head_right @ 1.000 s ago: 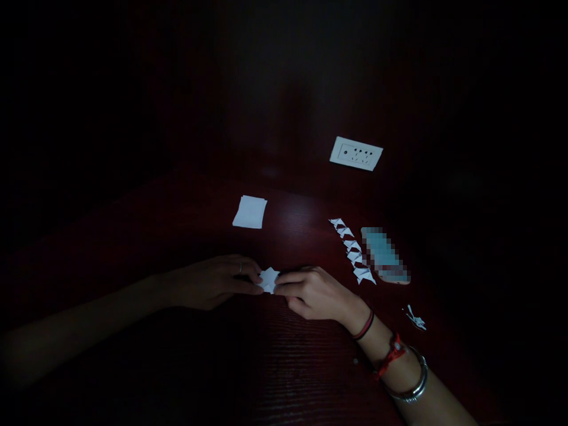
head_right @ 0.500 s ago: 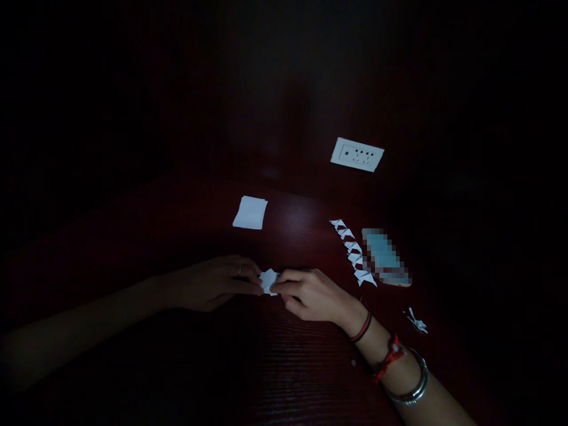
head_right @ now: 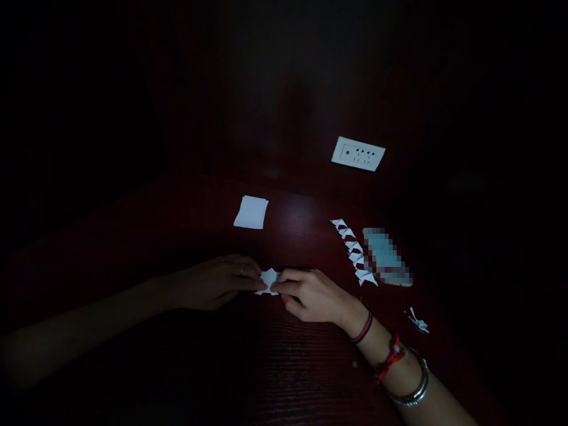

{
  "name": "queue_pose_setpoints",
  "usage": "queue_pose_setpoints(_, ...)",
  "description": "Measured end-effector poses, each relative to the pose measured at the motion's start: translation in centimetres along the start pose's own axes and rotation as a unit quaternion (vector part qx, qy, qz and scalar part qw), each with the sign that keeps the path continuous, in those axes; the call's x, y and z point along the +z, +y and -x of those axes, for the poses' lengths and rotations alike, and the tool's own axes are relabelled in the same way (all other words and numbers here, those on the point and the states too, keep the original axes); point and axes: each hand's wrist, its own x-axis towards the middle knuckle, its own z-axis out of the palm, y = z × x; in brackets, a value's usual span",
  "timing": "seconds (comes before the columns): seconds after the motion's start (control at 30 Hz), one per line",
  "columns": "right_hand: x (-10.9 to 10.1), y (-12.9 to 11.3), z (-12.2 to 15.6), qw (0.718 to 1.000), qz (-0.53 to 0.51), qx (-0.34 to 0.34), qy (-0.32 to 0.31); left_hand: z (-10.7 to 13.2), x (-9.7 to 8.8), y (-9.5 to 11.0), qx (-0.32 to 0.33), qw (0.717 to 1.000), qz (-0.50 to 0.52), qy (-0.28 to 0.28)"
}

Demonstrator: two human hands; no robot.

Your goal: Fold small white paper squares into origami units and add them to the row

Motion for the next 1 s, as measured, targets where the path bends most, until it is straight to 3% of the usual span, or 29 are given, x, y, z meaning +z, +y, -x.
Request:
queue_pose_setpoints(0.67,-0.17,0.01,0.19,1.000,-0.018,-0.002,0.004,0.18,0.35,-0.14,-0.003,1.000,-0.010,0.022)
queue_pose_setpoints(1.0,-0.02,0.11,0.38,1.000,-0.023,-0.004,0.001,0.72,0.20,-0.23,0.005,1.000,0.015,0.007)
